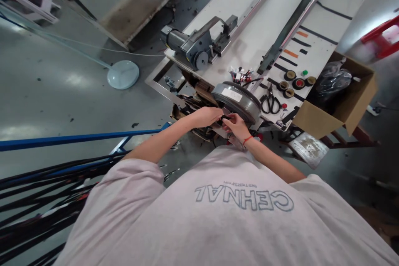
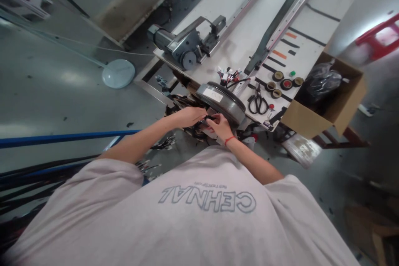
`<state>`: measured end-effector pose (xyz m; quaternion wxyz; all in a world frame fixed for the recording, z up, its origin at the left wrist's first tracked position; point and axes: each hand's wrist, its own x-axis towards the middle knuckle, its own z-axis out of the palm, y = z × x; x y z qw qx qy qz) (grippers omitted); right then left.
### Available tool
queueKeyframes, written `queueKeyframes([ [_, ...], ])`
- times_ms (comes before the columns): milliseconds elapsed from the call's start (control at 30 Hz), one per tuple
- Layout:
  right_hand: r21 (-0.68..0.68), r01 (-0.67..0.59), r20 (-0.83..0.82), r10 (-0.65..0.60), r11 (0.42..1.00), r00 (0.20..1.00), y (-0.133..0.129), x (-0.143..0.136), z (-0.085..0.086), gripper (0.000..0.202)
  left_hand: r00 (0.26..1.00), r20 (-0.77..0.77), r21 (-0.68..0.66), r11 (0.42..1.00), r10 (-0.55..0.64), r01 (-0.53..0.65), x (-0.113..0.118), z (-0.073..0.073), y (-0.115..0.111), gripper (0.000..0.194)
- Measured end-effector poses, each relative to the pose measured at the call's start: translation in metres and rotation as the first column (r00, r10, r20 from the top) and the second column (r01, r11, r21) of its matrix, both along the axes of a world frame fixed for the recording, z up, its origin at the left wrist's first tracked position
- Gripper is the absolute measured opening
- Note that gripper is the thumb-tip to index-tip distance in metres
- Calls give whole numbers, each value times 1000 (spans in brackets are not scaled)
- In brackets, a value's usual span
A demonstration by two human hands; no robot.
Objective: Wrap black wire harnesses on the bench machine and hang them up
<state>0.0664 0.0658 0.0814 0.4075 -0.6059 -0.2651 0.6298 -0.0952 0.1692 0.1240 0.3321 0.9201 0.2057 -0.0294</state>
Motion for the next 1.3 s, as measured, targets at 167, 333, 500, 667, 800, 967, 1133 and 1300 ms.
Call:
queueKeyframes([
  [167, 148, -46, 166, 21, 988, 986, -5, 8, -1, 27, 911, 120, -51, 919, 394, -390, -11, -18, -3, 38],
  [333, 172, -40, 136, 17, 984, 991, -22, 20, 14, 29, 681, 16, -210, 669, 732, -713, -10, -59, -16, 35],
  [500, 281, -84, 258, 9, 956, 966, -27, 13, 24, 27, 658, 115, -324, 655, 744, -683, -8, -64, -68, 35],
  [667, 382, -354, 517, 121, 854, 848, 2, -1, 19, 29, 714, 131, -322, 711, 688, -625, -5, -74, -102, 33],
  [800, 416, -683, 678, 296, 600, 673, 26, 4, 19, 51, 694, 129, -283, 697, 709, -659, 0, -83, -102, 34],
  [967, 223, -831, 916, 183, 509, 358, 26, 20, 28, 29, 711, 114, -175, 719, 693, -673, 5, -70, -102, 31],
  [1133, 17, -858, 965, 218, 513, 149, 36, 6, 24, 37, 706, 45, -46, 707, 707, -705, 10, -53, -117, 33],
  [1300, 291, -864, 906, 173, 411, 387, 18, 9, 65, 22, 671, 197, 135, 658, 715, -741, 41, -55, -97, 39],
])
